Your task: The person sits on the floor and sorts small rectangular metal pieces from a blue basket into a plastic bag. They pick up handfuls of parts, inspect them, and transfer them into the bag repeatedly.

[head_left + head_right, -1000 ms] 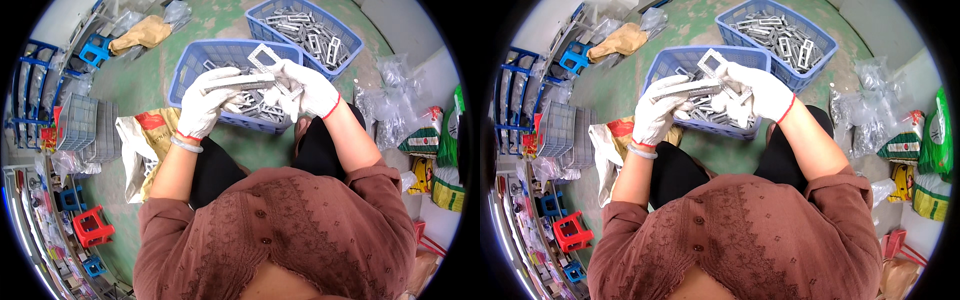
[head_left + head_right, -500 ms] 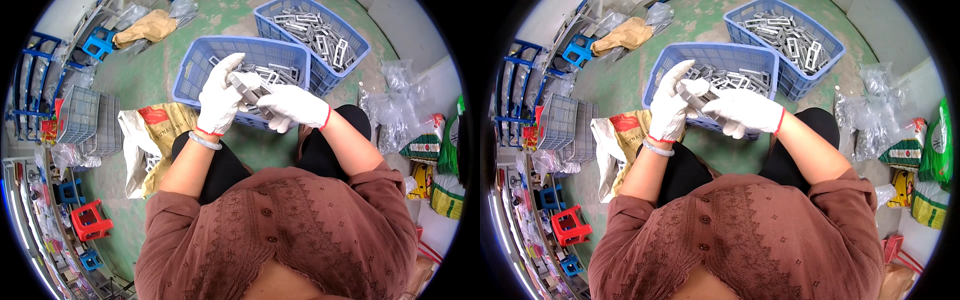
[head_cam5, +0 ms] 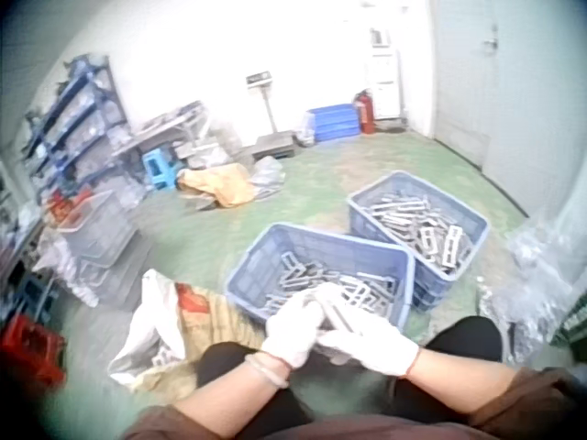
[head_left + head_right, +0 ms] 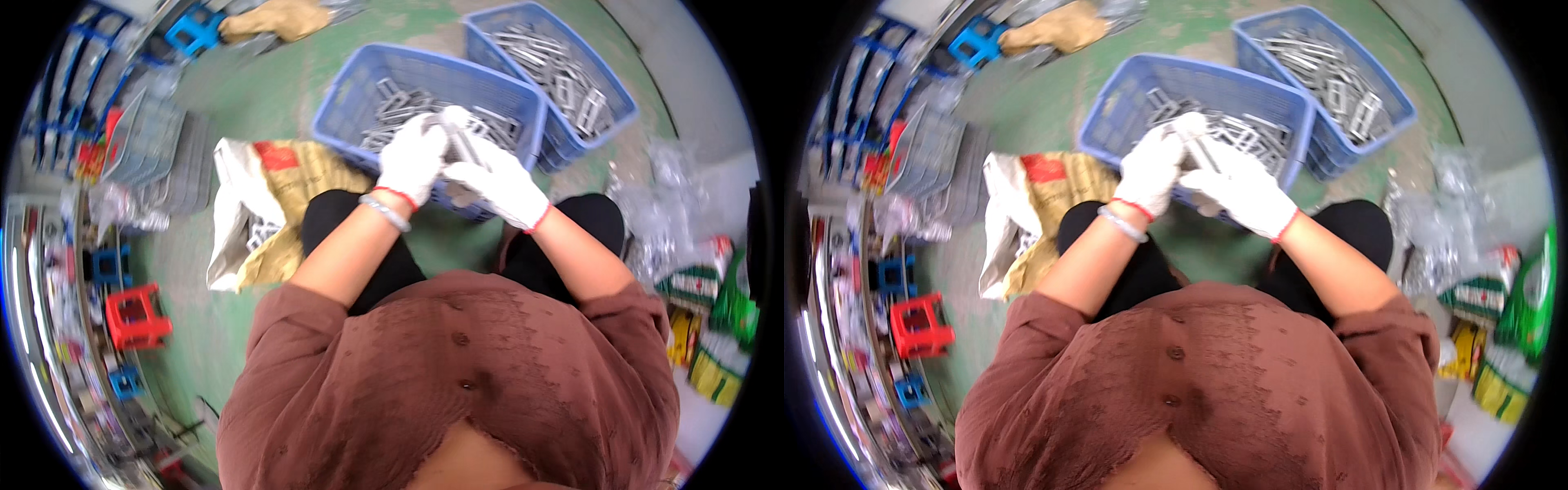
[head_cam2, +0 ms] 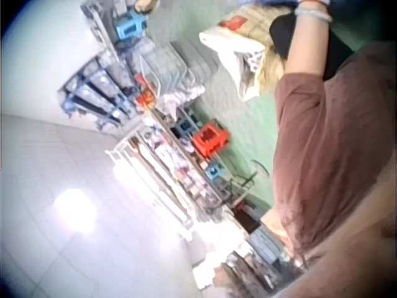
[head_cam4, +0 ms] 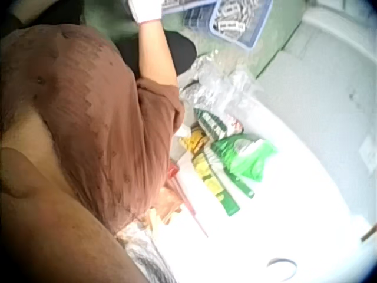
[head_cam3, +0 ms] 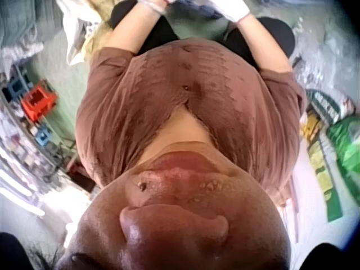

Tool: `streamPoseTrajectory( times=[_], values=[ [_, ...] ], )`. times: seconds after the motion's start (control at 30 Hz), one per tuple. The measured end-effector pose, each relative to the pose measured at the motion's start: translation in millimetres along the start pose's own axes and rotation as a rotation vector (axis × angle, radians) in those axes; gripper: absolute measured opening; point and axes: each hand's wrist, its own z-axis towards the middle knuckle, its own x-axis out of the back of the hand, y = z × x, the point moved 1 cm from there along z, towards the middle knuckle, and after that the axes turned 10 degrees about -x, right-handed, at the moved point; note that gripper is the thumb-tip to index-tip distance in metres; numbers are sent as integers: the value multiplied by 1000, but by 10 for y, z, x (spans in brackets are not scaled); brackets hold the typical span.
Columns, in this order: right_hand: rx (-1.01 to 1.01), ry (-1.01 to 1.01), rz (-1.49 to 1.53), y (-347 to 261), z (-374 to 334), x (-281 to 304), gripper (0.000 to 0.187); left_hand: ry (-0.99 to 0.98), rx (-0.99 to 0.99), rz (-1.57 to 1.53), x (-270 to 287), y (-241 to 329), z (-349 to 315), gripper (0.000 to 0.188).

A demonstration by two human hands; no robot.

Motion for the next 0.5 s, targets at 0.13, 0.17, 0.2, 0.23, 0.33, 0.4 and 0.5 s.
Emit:
streamPoseTrajectory(
  times=[0.13,0.17,0.2,0.23,0.33,0.4,0.5],
  values=[
    [-132,4,220,-12,-45,-62,41,-215,47,-1016,-78,-218,1,29],
    [-152,-28,289,36,4,-61,41,-204,29,-1111,-10,-124,-45,27],
    [-161,-36,309,-14,10,-101,40,-268,63,-1254,67,-109,-88,28],
    [-170,-41,329,-80,0,-144,40,-338,95,-1396,143,-94,-131,29],
    [-164,-108,488,-89,36,-188,39,-285,152,-1525,282,-7,-213,30],
    [-158,-136,503,-76,94,-193,41,-236,331,-1576,356,135,-245,27],
    [-50,48,-338,-198,137,-287,44,36,220,-1338,189,146,-303,24]
  ],
)
